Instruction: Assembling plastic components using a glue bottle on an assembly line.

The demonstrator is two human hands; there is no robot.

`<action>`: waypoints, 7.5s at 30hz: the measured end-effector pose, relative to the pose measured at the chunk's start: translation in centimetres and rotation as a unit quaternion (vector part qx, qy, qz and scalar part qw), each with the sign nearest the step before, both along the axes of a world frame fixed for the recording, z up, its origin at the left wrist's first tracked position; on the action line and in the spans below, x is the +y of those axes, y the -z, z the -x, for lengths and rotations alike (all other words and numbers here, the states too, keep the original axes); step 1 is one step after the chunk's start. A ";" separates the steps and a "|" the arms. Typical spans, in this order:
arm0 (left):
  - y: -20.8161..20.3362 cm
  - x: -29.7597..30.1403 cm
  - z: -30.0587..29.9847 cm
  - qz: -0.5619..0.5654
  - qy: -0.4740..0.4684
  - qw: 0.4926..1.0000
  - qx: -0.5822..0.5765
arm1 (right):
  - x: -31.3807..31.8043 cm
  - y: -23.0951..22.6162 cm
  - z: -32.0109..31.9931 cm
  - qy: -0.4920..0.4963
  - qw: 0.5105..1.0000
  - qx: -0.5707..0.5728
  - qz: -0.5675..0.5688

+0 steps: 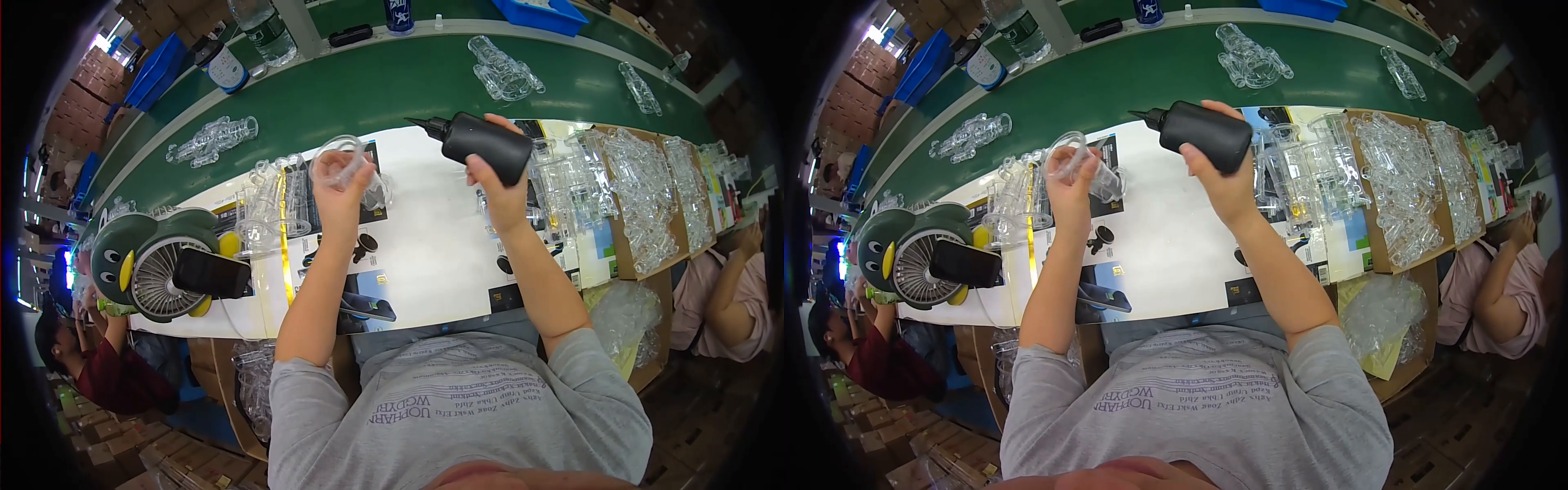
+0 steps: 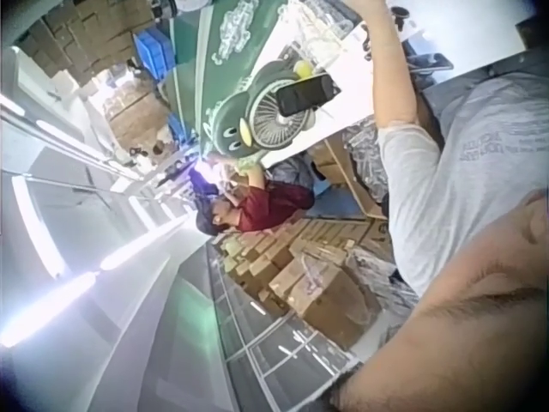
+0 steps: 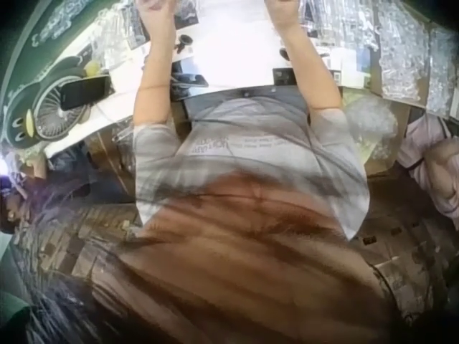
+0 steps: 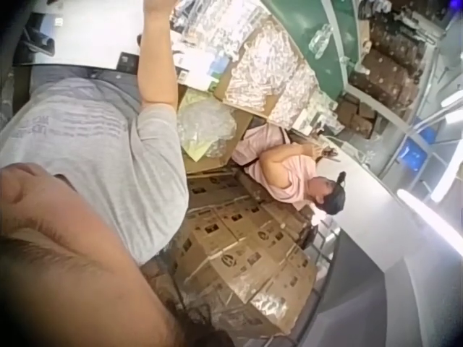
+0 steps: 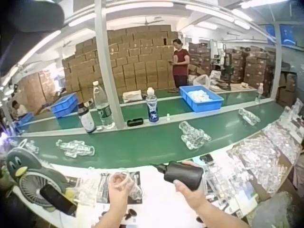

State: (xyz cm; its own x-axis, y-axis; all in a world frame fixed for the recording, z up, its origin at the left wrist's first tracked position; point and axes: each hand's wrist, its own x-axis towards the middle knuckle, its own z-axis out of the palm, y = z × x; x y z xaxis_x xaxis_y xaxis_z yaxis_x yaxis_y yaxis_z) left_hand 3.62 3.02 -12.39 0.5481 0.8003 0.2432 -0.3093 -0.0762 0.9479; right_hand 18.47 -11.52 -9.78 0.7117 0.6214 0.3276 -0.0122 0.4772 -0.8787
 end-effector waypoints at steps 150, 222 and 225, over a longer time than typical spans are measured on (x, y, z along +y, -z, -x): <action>-1.0 4.3 3.2 0.244 0.108 0.918 -0.294 | -0.1 2.7 3.9 -0.410 0.857 0.013 0.311; -1.8 2.7 2.7 0.193 0.184 0.907 -0.327 | -0.4 1.7 4.6 -0.443 0.830 -0.038 0.337; -1.7 2.9 2.9 0.218 0.156 0.908 -0.320 | -0.8 0.9 4.8 -0.382 0.845 -0.146 0.345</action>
State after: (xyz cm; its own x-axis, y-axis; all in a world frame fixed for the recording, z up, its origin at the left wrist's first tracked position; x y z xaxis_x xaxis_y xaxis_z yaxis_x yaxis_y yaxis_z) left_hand 0.69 5.91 -10.68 0.6232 0.7267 0.2891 -0.7500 0.4505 0.4843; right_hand 13.69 -12.33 -10.70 -0.0319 0.9776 -0.2079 0.1796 -0.1990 -0.9634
